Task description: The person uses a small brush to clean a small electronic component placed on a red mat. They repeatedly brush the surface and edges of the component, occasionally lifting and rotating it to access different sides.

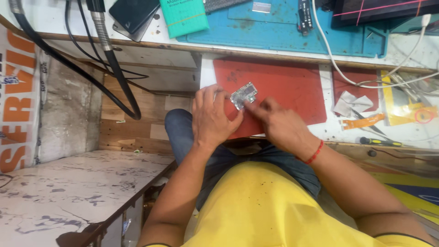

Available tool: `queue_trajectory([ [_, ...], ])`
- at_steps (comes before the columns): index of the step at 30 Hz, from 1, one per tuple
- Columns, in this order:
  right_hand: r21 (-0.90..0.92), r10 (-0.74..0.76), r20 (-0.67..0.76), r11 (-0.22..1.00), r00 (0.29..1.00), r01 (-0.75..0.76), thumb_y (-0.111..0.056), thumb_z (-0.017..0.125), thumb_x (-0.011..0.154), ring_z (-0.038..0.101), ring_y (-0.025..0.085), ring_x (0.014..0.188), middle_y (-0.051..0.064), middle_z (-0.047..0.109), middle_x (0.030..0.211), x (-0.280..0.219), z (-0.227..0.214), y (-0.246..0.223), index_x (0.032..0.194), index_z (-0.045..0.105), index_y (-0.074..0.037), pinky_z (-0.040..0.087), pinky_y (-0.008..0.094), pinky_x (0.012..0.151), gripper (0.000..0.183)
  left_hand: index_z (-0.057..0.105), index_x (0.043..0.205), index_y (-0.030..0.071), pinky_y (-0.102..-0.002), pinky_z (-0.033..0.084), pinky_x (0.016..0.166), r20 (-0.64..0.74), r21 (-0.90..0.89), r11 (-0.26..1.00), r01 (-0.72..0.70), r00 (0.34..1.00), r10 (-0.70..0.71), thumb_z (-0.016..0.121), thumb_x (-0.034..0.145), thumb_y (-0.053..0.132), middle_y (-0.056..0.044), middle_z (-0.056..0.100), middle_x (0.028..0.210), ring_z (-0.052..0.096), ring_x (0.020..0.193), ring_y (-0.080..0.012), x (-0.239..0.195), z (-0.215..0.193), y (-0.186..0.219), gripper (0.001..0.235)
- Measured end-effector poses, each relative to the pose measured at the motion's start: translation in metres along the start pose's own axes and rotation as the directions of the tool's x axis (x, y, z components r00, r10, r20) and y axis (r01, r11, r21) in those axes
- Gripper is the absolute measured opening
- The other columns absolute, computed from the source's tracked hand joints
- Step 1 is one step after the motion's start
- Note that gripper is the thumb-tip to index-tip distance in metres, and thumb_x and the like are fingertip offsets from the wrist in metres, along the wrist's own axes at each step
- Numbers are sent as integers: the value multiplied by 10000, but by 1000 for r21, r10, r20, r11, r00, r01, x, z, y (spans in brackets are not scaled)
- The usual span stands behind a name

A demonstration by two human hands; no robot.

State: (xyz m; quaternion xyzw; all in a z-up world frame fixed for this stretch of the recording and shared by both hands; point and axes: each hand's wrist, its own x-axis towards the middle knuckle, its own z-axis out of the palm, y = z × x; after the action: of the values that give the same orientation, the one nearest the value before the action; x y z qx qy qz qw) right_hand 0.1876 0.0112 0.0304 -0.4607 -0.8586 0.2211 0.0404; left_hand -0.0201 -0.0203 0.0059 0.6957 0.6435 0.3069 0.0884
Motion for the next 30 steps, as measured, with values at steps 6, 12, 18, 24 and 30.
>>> queue_trajectory([
  [6, -15, 43, 52, 999, 998, -42, -31, 491, 857, 690, 417, 733, 199, 612, 1161, 2, 2, -2, 1514, 478, -232, 564, 509, 662, 688, 654, 1057, 103, -462, 438, 1009, 14, -33, 999, 11, 1000, -11, 861, 746, 344, -75, 575, 1216, 514, 1197, -304, -1, 4, 0, 444],
  [12, -20, 82, 15, 996, 997, -81, -40, 483, 889, 674, 423, 720, 188, 609, 1172, 4, 1, -10, 1533, 472, -266, 568, 502, 654, 682, 629, 1124, 68, -483, 430, 1013, 9, -59, 998, 16, 1000, -15, 868, 688, 325, -96, 579, 1204, 507, 1183, -328, -3, 4, -2, 559],
  [18, -48, 51, -78, 997, 996, -55, -13, 491, 865, 679, 399, 758, 180, 618, 1130, 7, -5, 1, 1523, 516, -237, 561, 504, 661, 695, 678, 1118, 82, -472, 425, 978, -5, -116, 992, -51, 999, 51, 869, 772, 313, -97, 585, 1199, 535, 1187, -320, 4, -2, -6, 457],
  [24, 22, 18, -16, 1000, 1000, -17, -28, 518, 897, 679, 411, 820, 164, 628, 1158, 1, 6, 6, 1505, 547, -228, 562, 505, 700, 641, 681, 1152, 81, -478, 440, 977, -27, -59, 996, -62, 998, 60, 844, 765, 314, -96, 591, 1218, 544, 1191, -309, -7, 9, -18, 480],
  [30, -55, -88, 34, 994, 996, 90, -261, 662, 746, 695, 432, 727, 221, 594, 1213, 15, -18, -17, 1415, 553, -253, 576, 525, 643, 678, 699, 1108, 58, -498, 437, 944, -21, -14, 999, -48, 999, 48, 836, 715, 311, -130, 614, 1147, 559, 1107, -335, 17, -16, 2, 487],
])
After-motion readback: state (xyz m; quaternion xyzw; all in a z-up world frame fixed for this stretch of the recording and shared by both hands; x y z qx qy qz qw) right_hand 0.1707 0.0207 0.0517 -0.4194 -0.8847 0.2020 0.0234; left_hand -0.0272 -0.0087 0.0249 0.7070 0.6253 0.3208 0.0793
